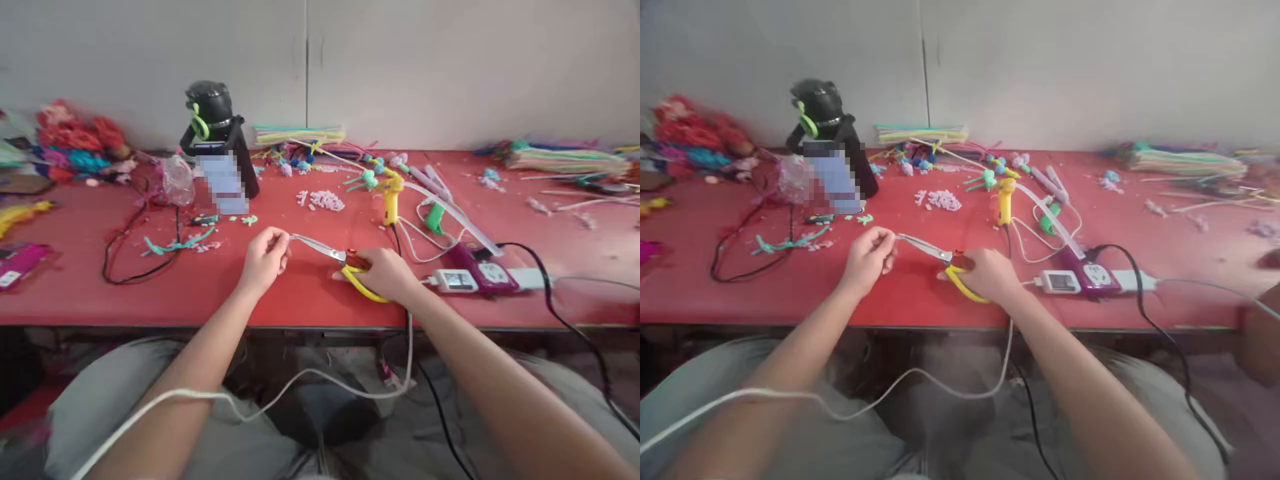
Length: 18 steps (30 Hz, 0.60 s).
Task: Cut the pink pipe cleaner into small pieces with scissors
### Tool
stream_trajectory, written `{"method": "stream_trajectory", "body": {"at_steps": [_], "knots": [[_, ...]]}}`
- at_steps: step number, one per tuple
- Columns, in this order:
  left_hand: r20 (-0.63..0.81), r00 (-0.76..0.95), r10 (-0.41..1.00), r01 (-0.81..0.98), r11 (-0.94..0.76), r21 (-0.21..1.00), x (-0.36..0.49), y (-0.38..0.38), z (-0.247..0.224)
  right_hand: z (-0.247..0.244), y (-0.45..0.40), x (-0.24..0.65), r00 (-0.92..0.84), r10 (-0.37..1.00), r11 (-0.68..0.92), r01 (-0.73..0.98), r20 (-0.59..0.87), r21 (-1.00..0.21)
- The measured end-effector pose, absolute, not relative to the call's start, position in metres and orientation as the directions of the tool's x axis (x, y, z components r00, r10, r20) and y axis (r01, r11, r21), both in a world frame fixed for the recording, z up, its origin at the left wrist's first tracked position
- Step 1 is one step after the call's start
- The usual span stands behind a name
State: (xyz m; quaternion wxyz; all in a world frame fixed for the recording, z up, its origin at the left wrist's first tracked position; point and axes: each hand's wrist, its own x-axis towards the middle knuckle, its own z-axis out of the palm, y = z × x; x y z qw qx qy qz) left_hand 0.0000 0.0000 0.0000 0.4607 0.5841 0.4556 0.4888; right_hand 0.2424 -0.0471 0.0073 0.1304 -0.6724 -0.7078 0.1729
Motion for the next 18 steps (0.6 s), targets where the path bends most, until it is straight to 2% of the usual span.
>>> {"method": "stream_trajectory", "body": {"at_steps": [10, 18], "knots": [[0.083, 0.093, 0.992, 0.07, -0.089, 0.994, 0.0014, -0.0046, 0.0053, 0.0141, -0.049, 0.2424, -0.077, 0.995, 0.042, 0.892, -0.06, -0.449], [0.089, 0.101, 0.991, 0.067, -0.096, 0.993, 0.0005, -0.0056, 0.0059, 0.0134, -0.0486, 0.2431, -0.079, 0.995, 0.046, 0.898, -0.058, -0.437]]}}
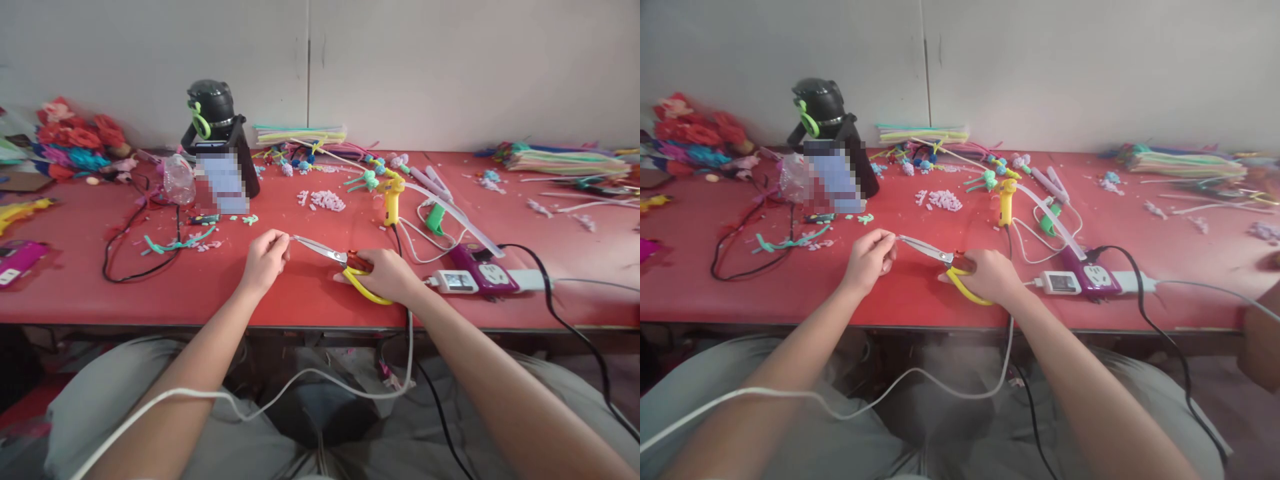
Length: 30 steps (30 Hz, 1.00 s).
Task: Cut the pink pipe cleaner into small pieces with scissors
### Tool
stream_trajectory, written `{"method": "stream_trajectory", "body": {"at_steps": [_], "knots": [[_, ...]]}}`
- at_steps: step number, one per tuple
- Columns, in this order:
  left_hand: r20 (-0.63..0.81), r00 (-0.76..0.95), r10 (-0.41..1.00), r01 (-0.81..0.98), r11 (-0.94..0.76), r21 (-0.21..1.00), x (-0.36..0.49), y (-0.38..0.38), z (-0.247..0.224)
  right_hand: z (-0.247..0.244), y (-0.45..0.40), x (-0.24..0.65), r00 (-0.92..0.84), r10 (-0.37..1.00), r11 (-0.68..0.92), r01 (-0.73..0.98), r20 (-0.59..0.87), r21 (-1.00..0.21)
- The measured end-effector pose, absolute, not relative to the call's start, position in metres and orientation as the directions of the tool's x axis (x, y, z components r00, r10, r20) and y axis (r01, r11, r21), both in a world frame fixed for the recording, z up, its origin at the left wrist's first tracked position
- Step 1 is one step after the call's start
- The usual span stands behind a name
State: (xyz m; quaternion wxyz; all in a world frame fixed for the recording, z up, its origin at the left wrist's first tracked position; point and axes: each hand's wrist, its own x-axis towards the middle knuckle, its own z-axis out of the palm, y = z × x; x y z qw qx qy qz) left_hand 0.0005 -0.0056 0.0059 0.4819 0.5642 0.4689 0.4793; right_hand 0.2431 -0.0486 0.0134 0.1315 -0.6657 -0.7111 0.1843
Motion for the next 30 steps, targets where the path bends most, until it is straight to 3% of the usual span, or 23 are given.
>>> {"method": "stream_trajectory", "body": {"at_steps": [12, 22, 30], "knots": [[0.129, 0.116, 0.985, 0.112, -0.142, 0.984, -0.0023, -0.0045, 0.0023, 0.0077, -0.0459, 0.2419, -0.067, 0.997, 0.041, 0.91, -0.048, -0.413], [0.152, 0.124, 0.981, 0.131, -0.168, 0.977, -0.0034, -0.0032, -0.0007, 0.0119, -0.0472, 0.2454, -0.085, 0.996, 0.057, 0.875, -0.038, -0.482], [0.139, 0.13, 0.982, 0.111, -0.153, 0.982, -0.0036, -0.0036, 0.0018, 0.0143, -0.0462, 0.2443, -0.106, 0.992, 0.065, 0.895, -0.068, -0.442]]}}
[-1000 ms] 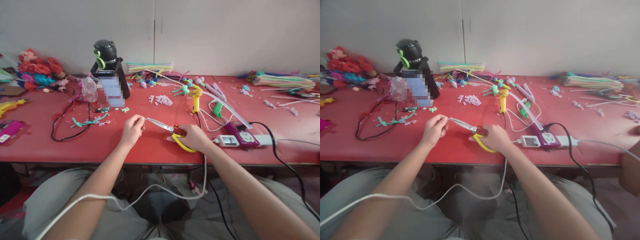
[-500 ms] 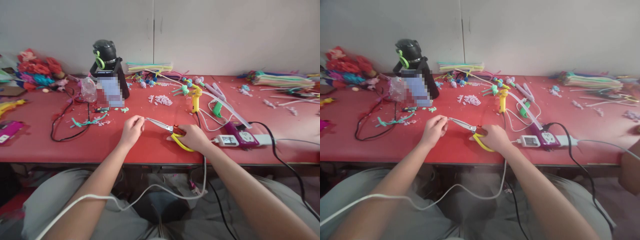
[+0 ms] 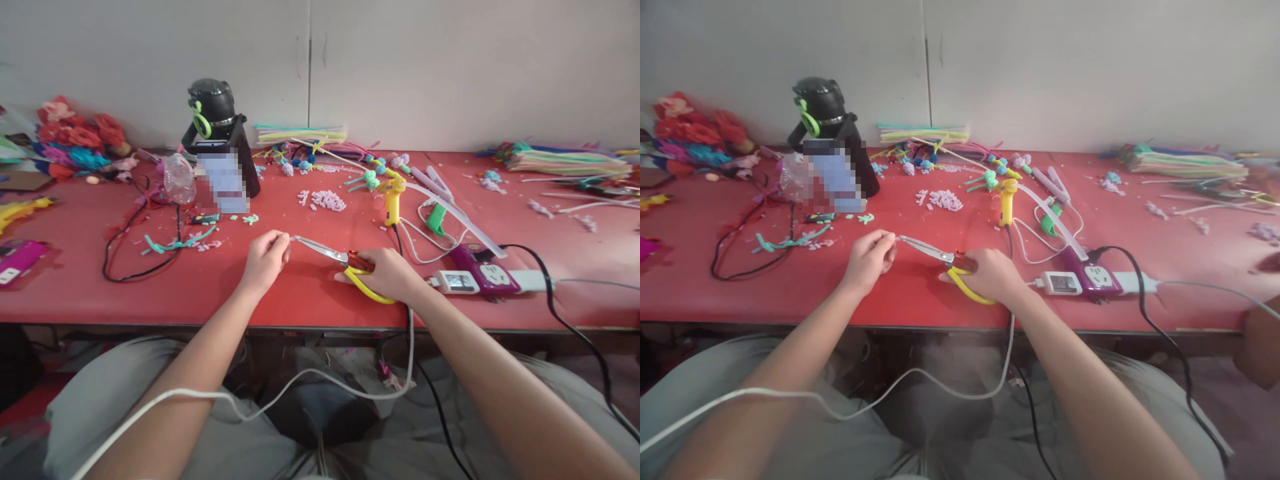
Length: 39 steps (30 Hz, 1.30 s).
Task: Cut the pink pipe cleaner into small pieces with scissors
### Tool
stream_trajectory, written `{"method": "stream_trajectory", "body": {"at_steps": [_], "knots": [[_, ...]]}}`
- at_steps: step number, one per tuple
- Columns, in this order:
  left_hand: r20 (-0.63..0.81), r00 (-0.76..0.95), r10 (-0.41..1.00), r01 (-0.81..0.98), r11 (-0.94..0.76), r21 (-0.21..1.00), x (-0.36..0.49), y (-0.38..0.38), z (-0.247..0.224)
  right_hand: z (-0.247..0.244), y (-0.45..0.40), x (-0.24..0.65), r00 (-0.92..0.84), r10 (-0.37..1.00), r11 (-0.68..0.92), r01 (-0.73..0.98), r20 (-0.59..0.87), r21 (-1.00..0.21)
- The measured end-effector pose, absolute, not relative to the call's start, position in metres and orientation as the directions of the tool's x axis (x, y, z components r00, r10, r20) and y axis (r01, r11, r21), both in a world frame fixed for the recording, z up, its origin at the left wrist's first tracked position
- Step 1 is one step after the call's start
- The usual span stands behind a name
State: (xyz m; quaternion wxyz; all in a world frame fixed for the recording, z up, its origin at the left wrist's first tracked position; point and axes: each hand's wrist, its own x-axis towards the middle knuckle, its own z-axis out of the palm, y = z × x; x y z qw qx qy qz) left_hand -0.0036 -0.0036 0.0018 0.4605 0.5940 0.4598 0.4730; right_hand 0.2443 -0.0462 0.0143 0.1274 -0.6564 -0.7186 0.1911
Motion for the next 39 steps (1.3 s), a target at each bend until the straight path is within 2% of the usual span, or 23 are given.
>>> {"method": "stream_trajectory", "body": {"at_steps": [15, 22, 39], "knots": [[0.116, 0.127, 0.985, 0.117, -0.131, 0.984, -0.0019, -0.0044, 0.0034, 0.0134, -0.044, 0.2443, -0.099, 0.992, 0.055, 0.899, -0.08, -0.435], [0.102, 0.122, 0.987, 0.103, -0.115, 0.988, -0.0018, -0.0058, 0.0057, 0.0156, -0.0475, 0.2443, -0.091, 0.994, 0.049, 0.882, -0.067, -0.469], [0.103, 0.13, 0.986, 0.086, -0.115, 0.99, -0.0016, -0.0058, 0.0055, 0.014, -0.0455, 0.2444, -0.109, 0.992, 0.067, 0.895, -0.07, -0.44]]}}
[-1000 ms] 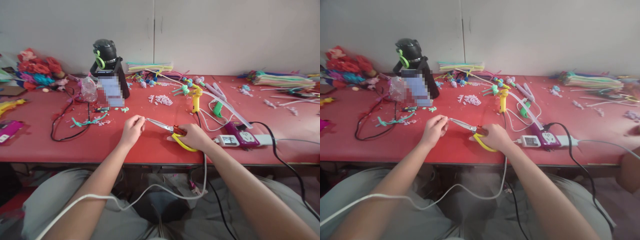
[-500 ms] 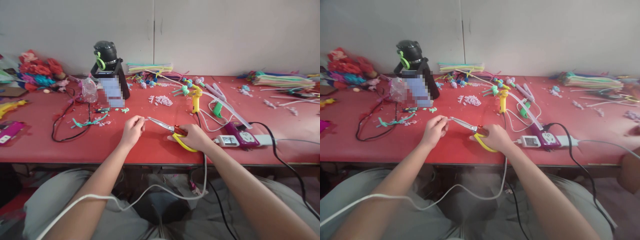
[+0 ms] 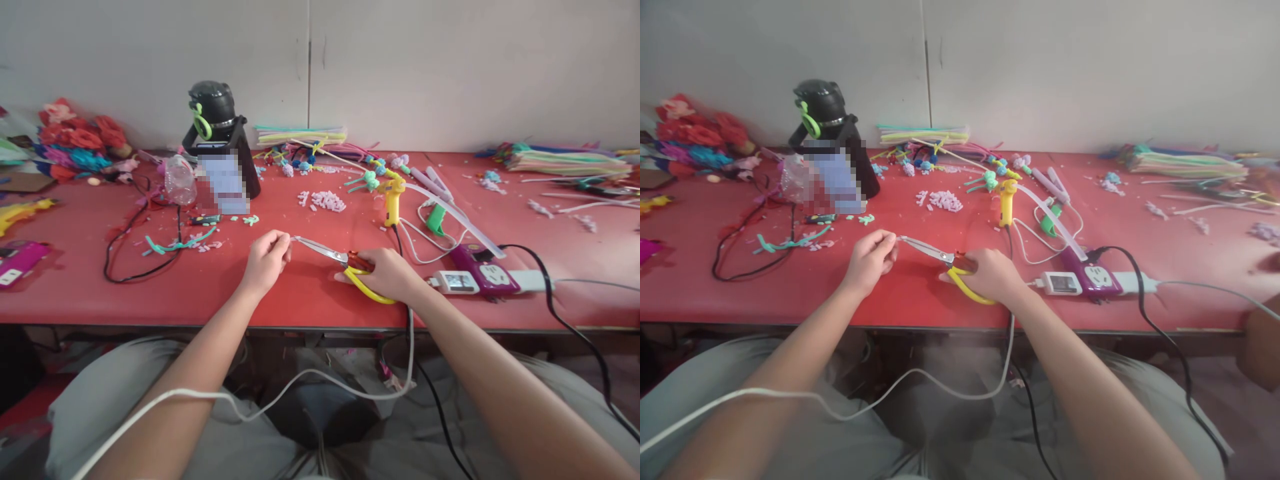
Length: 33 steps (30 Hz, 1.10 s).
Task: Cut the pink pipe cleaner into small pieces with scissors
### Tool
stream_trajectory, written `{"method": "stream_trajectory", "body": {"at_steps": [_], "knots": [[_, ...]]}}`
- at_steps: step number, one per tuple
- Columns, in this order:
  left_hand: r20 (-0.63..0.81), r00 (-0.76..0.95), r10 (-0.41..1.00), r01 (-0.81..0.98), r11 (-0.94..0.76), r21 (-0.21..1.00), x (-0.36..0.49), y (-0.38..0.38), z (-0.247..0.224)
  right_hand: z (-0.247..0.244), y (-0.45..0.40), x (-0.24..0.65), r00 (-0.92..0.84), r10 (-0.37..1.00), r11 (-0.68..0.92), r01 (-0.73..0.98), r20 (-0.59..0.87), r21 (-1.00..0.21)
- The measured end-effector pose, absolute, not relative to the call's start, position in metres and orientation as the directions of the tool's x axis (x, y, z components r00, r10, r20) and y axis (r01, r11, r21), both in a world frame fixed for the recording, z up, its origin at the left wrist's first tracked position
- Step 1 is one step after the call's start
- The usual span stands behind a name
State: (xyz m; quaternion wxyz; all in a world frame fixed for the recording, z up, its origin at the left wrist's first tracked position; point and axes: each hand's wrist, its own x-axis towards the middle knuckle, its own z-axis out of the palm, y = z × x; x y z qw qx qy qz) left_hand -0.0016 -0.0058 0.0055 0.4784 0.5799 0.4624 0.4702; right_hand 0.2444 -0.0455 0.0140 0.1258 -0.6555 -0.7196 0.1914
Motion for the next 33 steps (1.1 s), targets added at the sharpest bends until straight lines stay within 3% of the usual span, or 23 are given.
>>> {"method": "stream_trajectory", "body": {"at_steps": [33], "knots": [[0.093, 0.133, 0.987, 0.053, -0.101, 0.994, -0.0003, -0.0046, 0.0044, 0.017, -0.0471, 0.2428, -0.078, 0.993, 0.032, 0.899, -0.087, -0.437]]}}
